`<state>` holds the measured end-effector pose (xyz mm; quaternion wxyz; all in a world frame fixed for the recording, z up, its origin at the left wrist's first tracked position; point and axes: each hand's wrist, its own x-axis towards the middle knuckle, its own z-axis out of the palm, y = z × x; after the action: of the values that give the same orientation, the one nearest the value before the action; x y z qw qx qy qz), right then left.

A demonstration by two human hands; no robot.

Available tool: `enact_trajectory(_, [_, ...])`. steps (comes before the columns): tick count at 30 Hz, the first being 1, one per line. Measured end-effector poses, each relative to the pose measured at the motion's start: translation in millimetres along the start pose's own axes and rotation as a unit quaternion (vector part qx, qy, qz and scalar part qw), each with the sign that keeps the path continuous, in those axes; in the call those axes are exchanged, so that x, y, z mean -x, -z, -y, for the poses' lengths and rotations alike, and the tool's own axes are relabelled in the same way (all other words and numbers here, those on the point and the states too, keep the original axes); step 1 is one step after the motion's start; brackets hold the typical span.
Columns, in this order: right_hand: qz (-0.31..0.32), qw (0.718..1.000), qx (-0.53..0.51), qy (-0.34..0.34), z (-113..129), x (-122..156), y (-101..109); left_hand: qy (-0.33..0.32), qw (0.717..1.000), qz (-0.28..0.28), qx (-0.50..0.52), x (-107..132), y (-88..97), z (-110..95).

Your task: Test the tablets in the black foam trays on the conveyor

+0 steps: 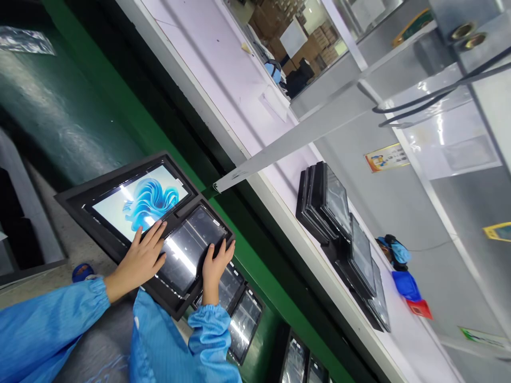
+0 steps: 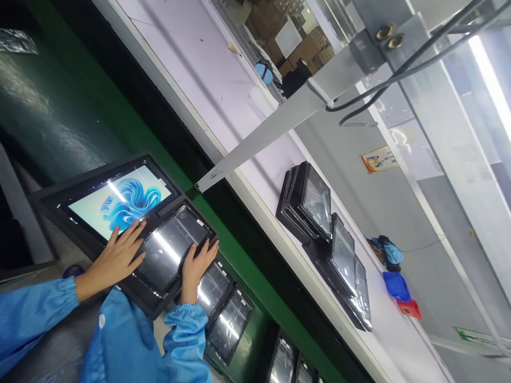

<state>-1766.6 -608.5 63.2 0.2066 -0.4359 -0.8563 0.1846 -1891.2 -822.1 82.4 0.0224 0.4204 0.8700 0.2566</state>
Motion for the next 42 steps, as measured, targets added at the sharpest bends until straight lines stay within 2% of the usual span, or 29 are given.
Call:
enact_trajectory(5, [0.010, 1.000, 0.029, 0.004, 4, -8, 0, 0.001, 1.000, -0.016, -0.003, 10, -3.3, 5])
enact_trajectory(11, [0.014, 1.000, 0.018, 0.002, 5, -13, 0, 0.003, 0.999, -0.019, -0.027, 24, -6.0, 15])
enact_trajectory(24, [0.026, 0.999, -0.020, -0.009, 3, -11, -2, 0.020, 0.999, -0.024, -0.029, 23, -7.7, 14])
enact_trajectory(33, [0.014, 0.999, -0.038, -0.013, 4, -10, -1, -0.010, 0.999, -0.041, -0.032, 26, -8.3, 18])
enact_trajectory(37, [-0.002, 0.999, -0.048, -0.020, 7, -1, 1, -0.035, 0.997, -0.056, -0.029, 31, -10.7, 23])
enact_trajectory(42, [0.004, 0.998, -0.063, -0.021, 10, 26, 6, -0.061, 0.995, -0.082, -0.012, 35, -12.5, 29])
